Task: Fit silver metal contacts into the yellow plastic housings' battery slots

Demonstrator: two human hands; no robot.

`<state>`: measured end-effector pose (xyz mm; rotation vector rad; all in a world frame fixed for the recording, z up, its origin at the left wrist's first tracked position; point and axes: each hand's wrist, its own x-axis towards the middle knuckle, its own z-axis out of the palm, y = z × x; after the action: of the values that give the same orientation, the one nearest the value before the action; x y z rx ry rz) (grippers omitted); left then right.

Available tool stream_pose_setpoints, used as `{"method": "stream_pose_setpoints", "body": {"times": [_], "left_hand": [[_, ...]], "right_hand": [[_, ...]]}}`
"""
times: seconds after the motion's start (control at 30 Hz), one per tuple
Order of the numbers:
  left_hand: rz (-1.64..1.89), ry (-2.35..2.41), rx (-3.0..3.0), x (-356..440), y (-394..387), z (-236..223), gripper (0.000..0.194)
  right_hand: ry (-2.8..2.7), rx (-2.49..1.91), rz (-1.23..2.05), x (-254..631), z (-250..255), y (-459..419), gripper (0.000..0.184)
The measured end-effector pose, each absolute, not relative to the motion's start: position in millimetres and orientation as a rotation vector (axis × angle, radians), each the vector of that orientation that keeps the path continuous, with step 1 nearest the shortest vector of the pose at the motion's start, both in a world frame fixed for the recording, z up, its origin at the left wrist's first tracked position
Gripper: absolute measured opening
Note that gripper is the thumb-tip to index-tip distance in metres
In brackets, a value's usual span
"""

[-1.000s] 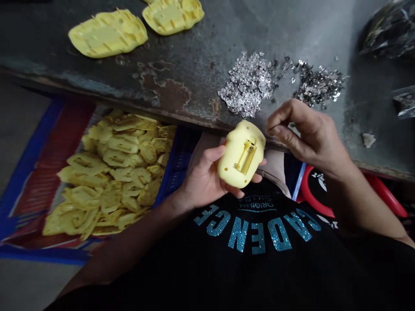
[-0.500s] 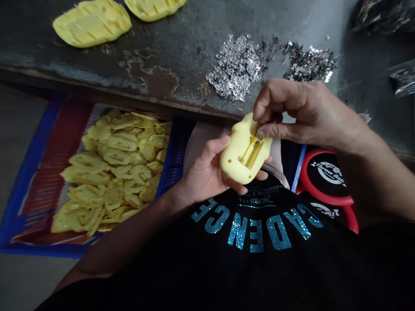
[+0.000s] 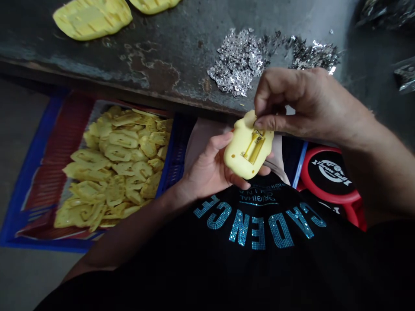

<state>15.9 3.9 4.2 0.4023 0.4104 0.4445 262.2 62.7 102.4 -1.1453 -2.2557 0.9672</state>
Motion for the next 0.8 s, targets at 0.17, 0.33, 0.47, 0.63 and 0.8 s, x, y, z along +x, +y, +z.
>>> {"method": "stream_pose_setpoints", "body": {"times": [0.17,0.33,0.47,0.63,0.8], "left_hand": [[0.459,0.402,0.368,15.2,3.3,4.5,0.087],[0.495,0.387,0.330,14.4,3.5,3.4,0.089],[0.501,0.378,0.318,16.1,4.0,3.1,0.084],[0.537,0.399,0.351,20.2,0.7,7.6,0.083],[0.600,0.464,0.430,22.9,-5.8,14.4,0.092]], "right_hand": [[-2.033,-0.990,0.983,270.8,83.3,50.2,0.025],[-2.102,-1.107,0.573,270.2,67.2,18.7,0.011],[-2.239,-1.168,0.202,265.0,59.3,-3.8,0.018],[-2.194,-1.184,0.273,266.3,55.4,-5.8,0.016],[-2.088,-1.134,0.489,263.1,60.0,1.0,0.010]]}}
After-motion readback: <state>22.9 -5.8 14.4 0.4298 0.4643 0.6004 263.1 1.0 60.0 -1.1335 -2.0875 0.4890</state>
